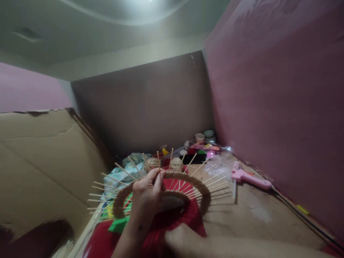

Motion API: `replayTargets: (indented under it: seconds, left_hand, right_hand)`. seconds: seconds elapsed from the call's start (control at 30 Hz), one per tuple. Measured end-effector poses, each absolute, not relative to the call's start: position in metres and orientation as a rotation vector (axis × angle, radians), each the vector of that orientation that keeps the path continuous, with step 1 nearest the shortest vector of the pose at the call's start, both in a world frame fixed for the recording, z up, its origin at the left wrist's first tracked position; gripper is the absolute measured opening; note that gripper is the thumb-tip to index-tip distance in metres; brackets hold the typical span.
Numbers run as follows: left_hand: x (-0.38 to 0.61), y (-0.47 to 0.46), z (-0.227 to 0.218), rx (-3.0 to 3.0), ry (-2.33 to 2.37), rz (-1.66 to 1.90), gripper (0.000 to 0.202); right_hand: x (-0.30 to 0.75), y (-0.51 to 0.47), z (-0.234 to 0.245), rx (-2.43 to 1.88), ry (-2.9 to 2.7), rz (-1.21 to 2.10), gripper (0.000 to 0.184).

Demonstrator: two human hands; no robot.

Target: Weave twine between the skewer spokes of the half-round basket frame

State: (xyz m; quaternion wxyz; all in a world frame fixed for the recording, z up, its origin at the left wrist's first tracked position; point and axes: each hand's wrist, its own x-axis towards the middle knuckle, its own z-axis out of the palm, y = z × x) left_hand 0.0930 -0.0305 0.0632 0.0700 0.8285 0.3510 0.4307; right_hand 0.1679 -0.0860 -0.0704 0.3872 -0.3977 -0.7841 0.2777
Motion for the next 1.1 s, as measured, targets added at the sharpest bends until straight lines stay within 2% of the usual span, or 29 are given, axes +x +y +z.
replayTargets:
  seconds: [0.1,0.2,0.33,0.43,0.5,0.57,0.7,0.87,1.1]
  left_hand:
    - [0.093,-0.03,0.064,2.484,1.055,1.288,0.027]
    - [0.093,-0.031,0.064,2.484,1.041,1.284,0.027]
    - [0.093,-0.03,0.064,2.499,1.035,1.308,0.025]
    - [0.093,-0.03,0.064,2.5,1.039,1.333,0.024]
    - [0.093,-0.03,0.064,2.5,1.029,1.321,0.024]
    - [0.093,-0.031,0.064,2.495,1.015,1.288,0.024]
    - [0.094,-0.034,0.065,2.485,1.013,1.263,0.025]
    - [0.096,-0.036,0.065,2.477,1.025,1.283,0.022]
    - [0.096,-0.036,0.065,2.457,1.027,1.277,0.022]
  right_hand:
    - [0.171,-0.097,-0.06,-1.195,-1.901,0.665,0.022]
    - [0.175,-0.106,-0.047,-1.174,-1.76,0.767,0.02]
    - [0.177,-0.106,-0.035,-0.87,-1.377,1.242,0.01]
    - [0.178,-0.101,-0.035,-0.872,-1.076,1.59,0.013]
    - [0.18,-0.099,-0.038,-0.855,-0.947,1.707,0.014]
    - [0.182,-0.097,-0.041,-0.727,-0.871,1.75,0.018]
    - [0.19,-0.099,-0.04,-0.481,-0.828,1.72,0.041]
    - [0.197,-0.104,-0.033,-0.498,-0.658,1.746,0.033]
    - [0.199,-0.104,-0.033,-0.495,-0.648,1.779,0.032]
